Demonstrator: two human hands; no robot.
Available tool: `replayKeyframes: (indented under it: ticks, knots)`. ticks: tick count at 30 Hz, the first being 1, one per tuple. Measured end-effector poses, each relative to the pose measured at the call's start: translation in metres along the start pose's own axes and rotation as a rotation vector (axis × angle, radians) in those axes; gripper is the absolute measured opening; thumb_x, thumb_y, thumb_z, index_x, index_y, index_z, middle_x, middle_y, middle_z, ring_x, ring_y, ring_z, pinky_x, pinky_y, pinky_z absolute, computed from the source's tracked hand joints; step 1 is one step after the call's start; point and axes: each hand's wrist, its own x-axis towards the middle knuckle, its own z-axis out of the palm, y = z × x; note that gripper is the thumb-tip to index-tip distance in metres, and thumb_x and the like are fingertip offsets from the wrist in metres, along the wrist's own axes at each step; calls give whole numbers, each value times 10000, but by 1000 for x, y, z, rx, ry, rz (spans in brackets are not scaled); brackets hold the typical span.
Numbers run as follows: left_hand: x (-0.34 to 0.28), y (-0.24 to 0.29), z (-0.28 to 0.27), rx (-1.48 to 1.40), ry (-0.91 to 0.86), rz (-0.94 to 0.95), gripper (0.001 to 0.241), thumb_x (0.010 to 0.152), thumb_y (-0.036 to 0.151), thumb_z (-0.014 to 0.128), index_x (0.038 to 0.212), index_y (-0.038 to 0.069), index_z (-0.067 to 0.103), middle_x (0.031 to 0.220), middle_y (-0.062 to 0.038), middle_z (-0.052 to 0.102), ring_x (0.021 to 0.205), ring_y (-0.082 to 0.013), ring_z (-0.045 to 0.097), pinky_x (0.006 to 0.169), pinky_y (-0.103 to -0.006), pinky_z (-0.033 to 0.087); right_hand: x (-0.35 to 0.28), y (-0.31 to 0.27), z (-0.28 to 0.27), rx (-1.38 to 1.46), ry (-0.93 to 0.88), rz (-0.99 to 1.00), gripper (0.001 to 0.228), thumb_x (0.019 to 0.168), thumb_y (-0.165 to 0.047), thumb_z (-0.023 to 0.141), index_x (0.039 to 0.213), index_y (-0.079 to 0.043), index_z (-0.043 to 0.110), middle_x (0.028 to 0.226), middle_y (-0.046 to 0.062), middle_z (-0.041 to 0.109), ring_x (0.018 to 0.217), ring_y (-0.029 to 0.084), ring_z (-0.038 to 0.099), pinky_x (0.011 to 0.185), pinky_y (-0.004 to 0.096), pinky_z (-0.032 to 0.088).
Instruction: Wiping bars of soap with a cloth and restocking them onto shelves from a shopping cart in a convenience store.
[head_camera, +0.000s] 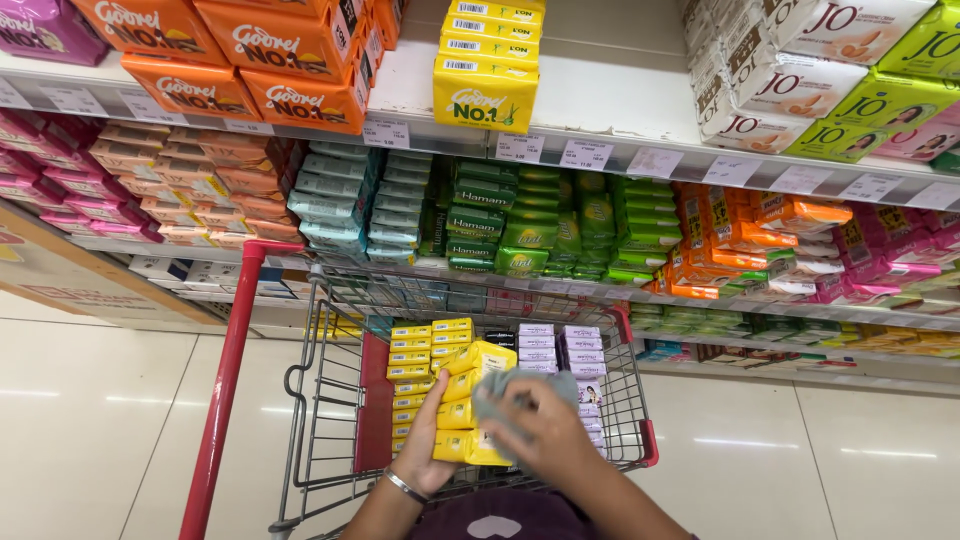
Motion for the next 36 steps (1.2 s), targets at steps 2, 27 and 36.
replayKeyframes:
  ticks: [2, 27, 36]
  knots:
    - [4, -2, -10, -3, -21, 6, 569, 943, 540, 491, 1334, 147, 619, 1185, -65, 749, 1038, -211, 734, 893, -408, 595, -1, 4, -5, 31, -73, -72, 337, 819, -211, 836, 1143, -135, 783, 1068, 70, 627, 960, 226, 668, 807, 335, 565]
    - [28, -10, -26, -113, 41, 5, 590, 961, 641, 407, 1320, 229, 630, 1126, 0, 735, 927, -178, 679, 665, -355, 523, 18, 2, 17, -165, 230, 210, 403, 827, -206, 819, 1221, -147, 757, 937, 66, 604, 725, 191, 621, 627, 311, 534]
    - [34, -10, -18, -193, 85, 55, 591, 985, 547, 414, 1332, 108, 603, 1234, -87, 709, 1120, -254, 673, 976, -424, 541, -4, 15, 33, -255, 35, -217, 470, 825, -200, 819, 1287, -252, 754, 922, 21, 611, 789, 196, 628, 643, 342, 528]
